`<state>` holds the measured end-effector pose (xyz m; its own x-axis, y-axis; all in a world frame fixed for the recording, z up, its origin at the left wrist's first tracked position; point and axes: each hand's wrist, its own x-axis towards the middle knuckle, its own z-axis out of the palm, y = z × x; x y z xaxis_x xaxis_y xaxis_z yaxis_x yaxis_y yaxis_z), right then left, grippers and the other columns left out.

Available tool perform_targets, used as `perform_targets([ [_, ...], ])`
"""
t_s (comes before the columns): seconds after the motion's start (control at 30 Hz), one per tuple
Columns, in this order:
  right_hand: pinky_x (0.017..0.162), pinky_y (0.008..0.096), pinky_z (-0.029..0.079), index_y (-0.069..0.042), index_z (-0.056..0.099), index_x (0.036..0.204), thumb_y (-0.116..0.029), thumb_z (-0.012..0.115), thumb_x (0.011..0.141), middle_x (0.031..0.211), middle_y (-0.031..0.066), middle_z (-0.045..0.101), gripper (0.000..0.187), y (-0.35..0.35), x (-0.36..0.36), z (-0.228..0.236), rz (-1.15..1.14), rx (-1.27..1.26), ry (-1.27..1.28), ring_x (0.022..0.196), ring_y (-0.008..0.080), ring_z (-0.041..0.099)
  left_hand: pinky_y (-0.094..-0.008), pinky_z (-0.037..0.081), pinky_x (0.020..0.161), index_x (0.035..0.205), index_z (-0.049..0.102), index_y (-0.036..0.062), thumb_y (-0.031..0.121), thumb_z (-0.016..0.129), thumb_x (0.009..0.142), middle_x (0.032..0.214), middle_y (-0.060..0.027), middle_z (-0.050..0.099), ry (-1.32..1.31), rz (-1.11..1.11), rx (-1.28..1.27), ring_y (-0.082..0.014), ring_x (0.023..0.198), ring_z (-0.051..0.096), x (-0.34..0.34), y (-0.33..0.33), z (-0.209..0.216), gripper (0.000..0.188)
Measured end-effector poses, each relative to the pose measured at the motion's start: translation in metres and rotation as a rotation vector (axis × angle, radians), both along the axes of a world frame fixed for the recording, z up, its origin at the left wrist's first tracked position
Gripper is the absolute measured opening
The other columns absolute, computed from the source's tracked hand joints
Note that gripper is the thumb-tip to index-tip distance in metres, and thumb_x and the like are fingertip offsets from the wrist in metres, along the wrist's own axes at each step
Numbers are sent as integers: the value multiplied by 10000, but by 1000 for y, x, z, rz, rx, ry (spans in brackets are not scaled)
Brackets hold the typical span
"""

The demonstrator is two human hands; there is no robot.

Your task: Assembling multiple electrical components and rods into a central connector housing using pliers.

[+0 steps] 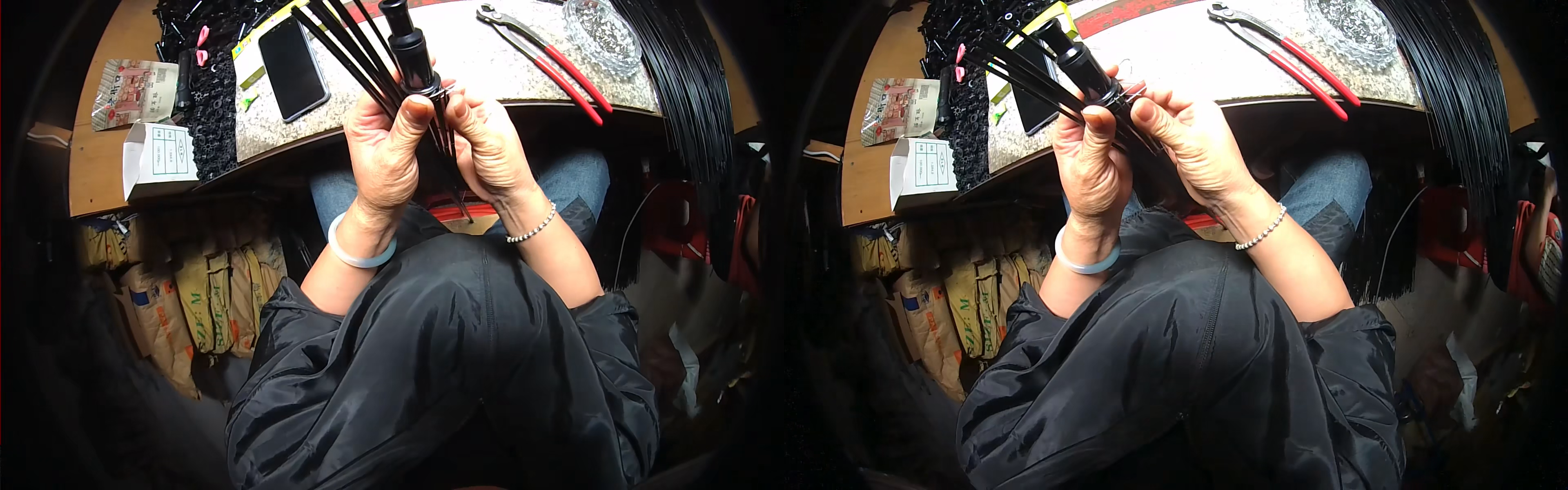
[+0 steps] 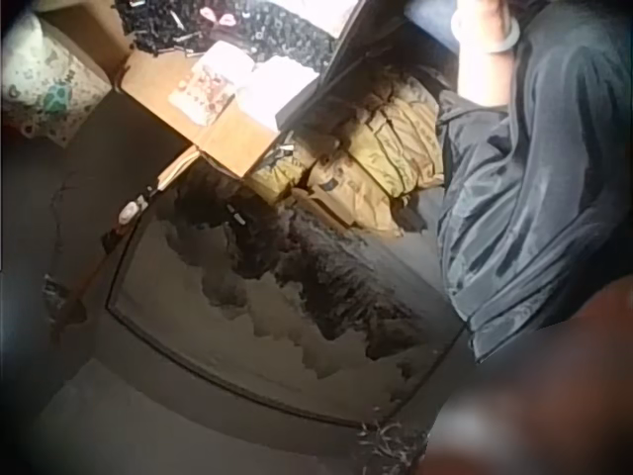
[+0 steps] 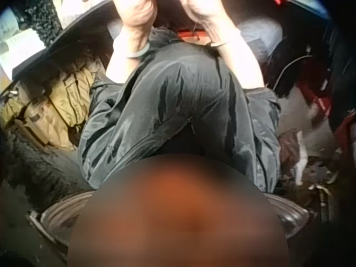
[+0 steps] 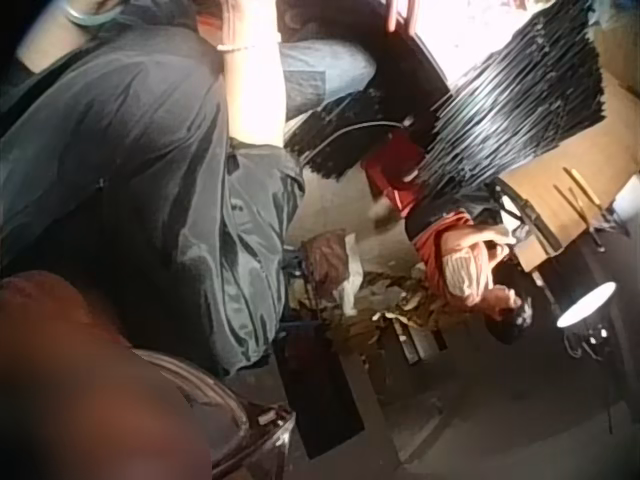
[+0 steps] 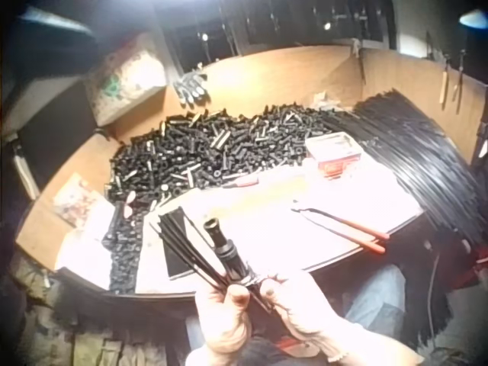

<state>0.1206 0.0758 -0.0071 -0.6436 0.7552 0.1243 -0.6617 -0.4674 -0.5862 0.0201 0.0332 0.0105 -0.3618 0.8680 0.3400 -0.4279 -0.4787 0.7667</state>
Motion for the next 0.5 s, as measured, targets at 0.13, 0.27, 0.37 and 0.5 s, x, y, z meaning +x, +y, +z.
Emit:
perform_targets([
  [0.13,908,255,386,-17,609,951,-247,600,875,995,44,610,243,3,-1,-12,-19,62,-85,958,105,543,-289,481,849,1159,548,31,201,650,831,1079,-82,616,-9,-26,-3,-165,934,611,-5,1,-7,384],
  [0.27,754,203,402,-56,629,828,-240,584,889,854,-2,605,198,1,-5,-7,-91,77,-134,783,57,517,-291,472,856,1177,545,65,212,633,844,1117,-95,602,-4,-68,-3,-158,941,605,-9,2,-13,374],
  [0.37,576,167,331,-78,597,758,-245,583,892,714,-58,531,215,-6,-5,6,-210,152,-297,620,22,416,-292,465,862,1186,541,76,223,626,849,1128,-101,598,-7,-50,1,-153,941,603,-9,1,-16,378],
  [0.5,499,165,240,-92,564,713,-253,587,891,639,-93,448,241,-4,-6,7,-280,213,-321,553,8,316,-288,450,874,1199,533,89,245,626,848,1128,-99,597,34,-59,-17,-147,954,595,-10,0,-16,395],
])
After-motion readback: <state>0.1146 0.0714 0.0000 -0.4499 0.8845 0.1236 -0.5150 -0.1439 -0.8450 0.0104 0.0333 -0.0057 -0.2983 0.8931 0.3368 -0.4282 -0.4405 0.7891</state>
